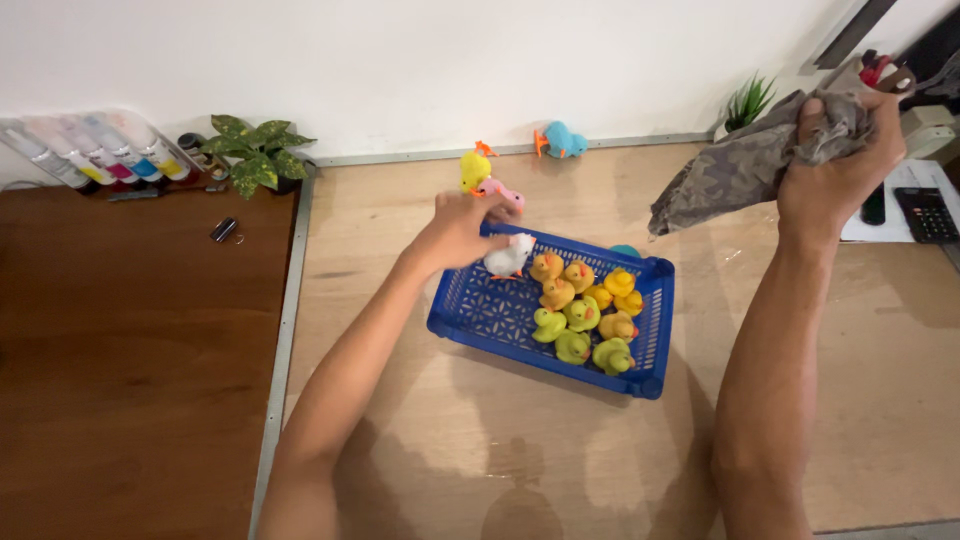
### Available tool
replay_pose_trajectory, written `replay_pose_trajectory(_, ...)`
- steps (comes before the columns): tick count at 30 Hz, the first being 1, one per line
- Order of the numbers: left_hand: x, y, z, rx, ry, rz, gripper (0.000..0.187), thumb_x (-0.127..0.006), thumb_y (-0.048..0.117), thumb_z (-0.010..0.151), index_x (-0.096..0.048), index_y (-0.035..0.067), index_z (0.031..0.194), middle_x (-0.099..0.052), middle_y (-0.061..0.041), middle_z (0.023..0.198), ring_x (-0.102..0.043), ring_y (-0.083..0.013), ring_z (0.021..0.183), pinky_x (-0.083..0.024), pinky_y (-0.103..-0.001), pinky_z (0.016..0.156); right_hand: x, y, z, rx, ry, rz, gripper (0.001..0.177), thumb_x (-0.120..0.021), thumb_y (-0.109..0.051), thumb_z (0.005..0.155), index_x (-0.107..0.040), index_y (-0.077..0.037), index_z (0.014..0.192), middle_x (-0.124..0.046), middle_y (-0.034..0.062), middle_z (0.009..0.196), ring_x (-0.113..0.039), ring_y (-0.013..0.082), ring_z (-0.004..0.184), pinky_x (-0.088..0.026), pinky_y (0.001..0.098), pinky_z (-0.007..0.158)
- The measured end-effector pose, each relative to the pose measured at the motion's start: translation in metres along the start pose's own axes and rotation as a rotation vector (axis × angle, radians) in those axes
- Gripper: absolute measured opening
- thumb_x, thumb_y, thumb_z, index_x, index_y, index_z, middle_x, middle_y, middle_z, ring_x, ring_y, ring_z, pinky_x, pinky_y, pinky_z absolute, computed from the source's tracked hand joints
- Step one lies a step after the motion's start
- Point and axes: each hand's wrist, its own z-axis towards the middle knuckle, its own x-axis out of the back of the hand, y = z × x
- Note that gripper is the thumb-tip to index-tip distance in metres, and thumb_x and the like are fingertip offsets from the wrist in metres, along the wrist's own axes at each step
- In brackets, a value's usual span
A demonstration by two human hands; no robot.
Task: The person wipes small rubber toys with a cloth, handling them one at a time and placing them into a blue plastic basket.
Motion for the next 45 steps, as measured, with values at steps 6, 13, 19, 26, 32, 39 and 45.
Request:
replay_pose_trajectory(6,0.005,-0.022,0.055,0.13,0.049,0.239,0.047,-0.086,0.034,0.073,-0.07,0.017,0.114,-0.076,-0.001,0.107,-0.069,-0.0216,0.11,-0.038,-0.053,0.103,-0.003,0.007,-0.003,0.015,-0.008,-0.058,0.014,-0.069,0.005,0.107,-0.056,0.004,0.103,-0.06,0.008,0.093,-0.05,0.0156,0.081,-0.045,0.0305,0.078)
replay_pose_trajectory(13,-0.04,-0.061,0.114,0.106,-0.321,0.481,0.055,-0.082,0.026,0.069,-0.067,0.015,0.121,-0.067,-0.009,0.123,-0.059,-0.0336,0.119,-0.034,-0.065,0.101,-0.007,0.014,-0.006,0.011,0.013,-0.07,0.013,-0.069,0.008,0.104,-0.057,0.004,0.106,-0.063,0.0083,0.096,-0.058,0.0161,0.088,-0.048,0.0317,0.082)
replay_pose_trajectory(19,-0.051,-0.066,0.127,0.159,-0.451,0.602,0.03,-0.07,0.02,0.08,-0.074,0.01,0.108,-0.072,-0.013,0.117,-0.063,-0.0331,0.121,-0.035,-0.067,0.11,-0.014,0.01,-0.006,0.008,0.005,-0.066,0.019,-0.076,0.007,0.107,-0.057,0.006,0.106,-0.065,0.0098,0.094,-0.06,0.0183,0.092,-0.049,0.0344,0.086)
replay_pose_trajectory(26,-0.041,-0.064,0.123,0.133,-0.406,0.63,0.023,-0.07,0.018,0.079,-0.077,0.011,0.099,-0.074,-0.014,0.109,-0.068,-0.0325,0.112,-0.044,-0.06,0.102,-0.016,-0.002,-0.004,-0.05,-0.01,-0.049,0.017,-0.076,0.004,0.109,-0.06,0.005,0.104,-0.065,0.0108,0.093,-0.059,0.0178,0.084,-0.049,0.0318,0.078)
replay_pose_trajectory(32,0.001,-0.018,0.107,0.049,-0.111,-0.066,0.018,-0.07,0.009,0.087,-0.077,0.01,0.103,-0.077,-0.008,0.098,-0.072,-0.0211,0.094,-0.058,-0.04,0.082,-0.024,-0.025,-0.003,0.076,-0.079,-0.018,0.014,-0.074,0.002,0.109,-0.062,0.004,0.105,-0.068,0.0105,0.097,-0.065,0.0163,0.088,-0.051,0.0301,0.08)
replay_pose_trajectory(39,0.012,0.059,0.085,-0.295,-0.122,-0.765,0.038,-0.074,-0.002,0.092,-0.066,0.002,0.128,-0.067,-0.006,0.123,-0.069,-0.0156,0.114,-0.062,-0.033,0.1,-0.052,-0.09,-0.01,-0.218,-0.504,0.328,0.011,-0.075,-0.004,0.097,-0.065,-0.002,0.101,-0.069,0.0025,0.089,-0.063,0.0081,0.081,-0.051,0.026,0.072)
replay_pose_trajectory(45,0.018,0.091,0.069,-0.337,-0.043,-0.824,0.034,-0.074,0.0,0.094,-0.067,0.0,0.128,-0.069,-0.007,0.125,-0.069,-0.0155,0.115,-0.062,-0.034,0.103,-0.063,-0.105,-0.013,-0.172,-0.545,0.334,0.012,-0.074,-0.001,0.096,-0.062,0.0,0.097,-0.067,0.0025,0.086,-0.058,0.0064,0.08,-0.049,0.0247,0.072)
